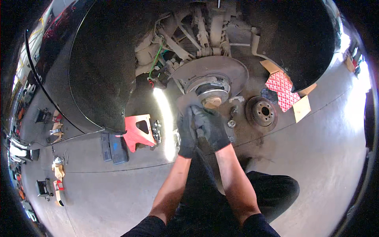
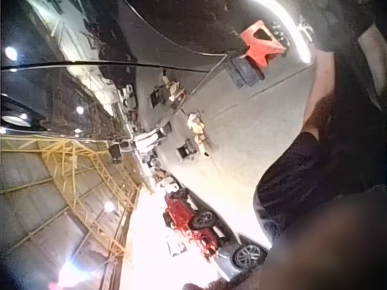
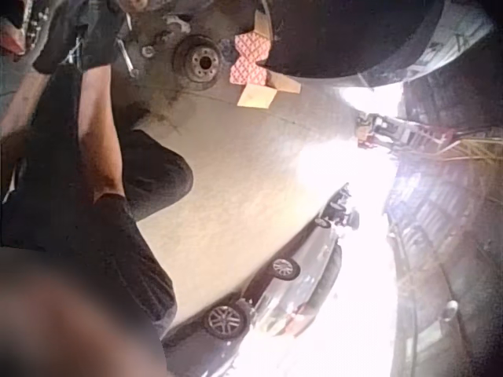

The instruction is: The recorder is cleaning and inspecting the rear brake rotor and parking brake assembly of a vehicle.

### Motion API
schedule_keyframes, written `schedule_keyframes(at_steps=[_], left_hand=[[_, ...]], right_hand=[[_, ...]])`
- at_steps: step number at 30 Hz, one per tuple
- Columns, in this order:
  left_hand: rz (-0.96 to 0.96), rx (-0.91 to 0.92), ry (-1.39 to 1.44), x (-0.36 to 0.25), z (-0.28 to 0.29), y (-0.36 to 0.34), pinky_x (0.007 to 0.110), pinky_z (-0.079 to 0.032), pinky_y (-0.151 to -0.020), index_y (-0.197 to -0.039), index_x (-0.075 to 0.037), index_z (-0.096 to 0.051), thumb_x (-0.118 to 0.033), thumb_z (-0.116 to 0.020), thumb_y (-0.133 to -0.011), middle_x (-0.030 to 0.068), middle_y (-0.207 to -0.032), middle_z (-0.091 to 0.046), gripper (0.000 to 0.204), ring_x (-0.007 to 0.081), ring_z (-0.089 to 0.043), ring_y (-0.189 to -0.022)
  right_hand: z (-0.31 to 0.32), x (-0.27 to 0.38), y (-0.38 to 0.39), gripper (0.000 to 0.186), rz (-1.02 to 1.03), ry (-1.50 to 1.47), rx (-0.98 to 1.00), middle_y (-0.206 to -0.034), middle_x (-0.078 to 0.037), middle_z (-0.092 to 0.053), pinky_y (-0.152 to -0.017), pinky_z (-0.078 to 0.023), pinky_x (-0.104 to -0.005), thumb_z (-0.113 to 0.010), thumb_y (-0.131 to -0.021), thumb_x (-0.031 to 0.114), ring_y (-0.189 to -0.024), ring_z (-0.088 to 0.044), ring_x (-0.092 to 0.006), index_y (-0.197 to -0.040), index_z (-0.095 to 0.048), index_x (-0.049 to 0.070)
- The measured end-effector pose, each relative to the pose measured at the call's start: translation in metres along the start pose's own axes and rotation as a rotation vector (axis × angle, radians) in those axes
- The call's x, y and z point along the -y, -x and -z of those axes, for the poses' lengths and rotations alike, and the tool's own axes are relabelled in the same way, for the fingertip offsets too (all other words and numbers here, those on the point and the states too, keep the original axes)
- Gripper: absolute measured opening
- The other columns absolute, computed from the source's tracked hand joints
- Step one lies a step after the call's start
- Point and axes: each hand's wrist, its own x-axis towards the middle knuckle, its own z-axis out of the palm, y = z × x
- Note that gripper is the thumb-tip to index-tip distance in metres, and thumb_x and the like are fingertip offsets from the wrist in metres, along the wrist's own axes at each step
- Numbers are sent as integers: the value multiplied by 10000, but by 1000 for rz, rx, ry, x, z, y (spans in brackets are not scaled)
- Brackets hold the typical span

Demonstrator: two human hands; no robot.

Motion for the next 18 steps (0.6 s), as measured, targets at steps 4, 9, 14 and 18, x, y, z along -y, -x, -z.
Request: schedule_keyframes(at_steps=[4, 9, 14, 18], left_hand=[[285, -79, 274, 6, 4, -32, 437, -471, -1013, -1326, 32, -586, -189, -501, -1060, 201, -1260, -658, 356, 316, -621, -1176], [-256, 26, -415, 2, -4, -67, 497, -335, -1174, -1447, 17, -523, -67, -486, -1001, 255, -1459, -528, 455, 412, -454, -1389], [-212, 105, -683, 14, -53, -61, 552, -374, -1110, -1424, 32, -513, -75, -665, -815, 270, -1405, -506, 636, 440, -455, -1334], [-203, 7, -659, 1, -66, -65, 575, -391, -1070, -1359, 69, -548, -98, -710, -764, 271, -1333, -500, 639, 473, -485, -1246]], right_hand=[[35, 27, -33, 197, 255, 463, -271, -952, -62, -728, -742, -524, -303, -659, -1000, 171, -861, -657, -126, -1112, -725, 23], [82, 62, -129, 270, 700, 984, -572, -1124, -197, -697, -865, -535, -467, -609, -1018, 268, -1043, -665, -374, -1166, -664, 49], [72, 48, -170, 352, 465, 1004, -439, -1171, -189, -710, -936, -522, -451, -609, -1003, 344, -1085, -655, -427, -1187, -690, 55], [74, 39, -167, 336, 472, 983, -392, -1205, -192, -695, -939, -516, -494, -584, -998, 342, -1083, -651, -427, -1180, -695, 81]])
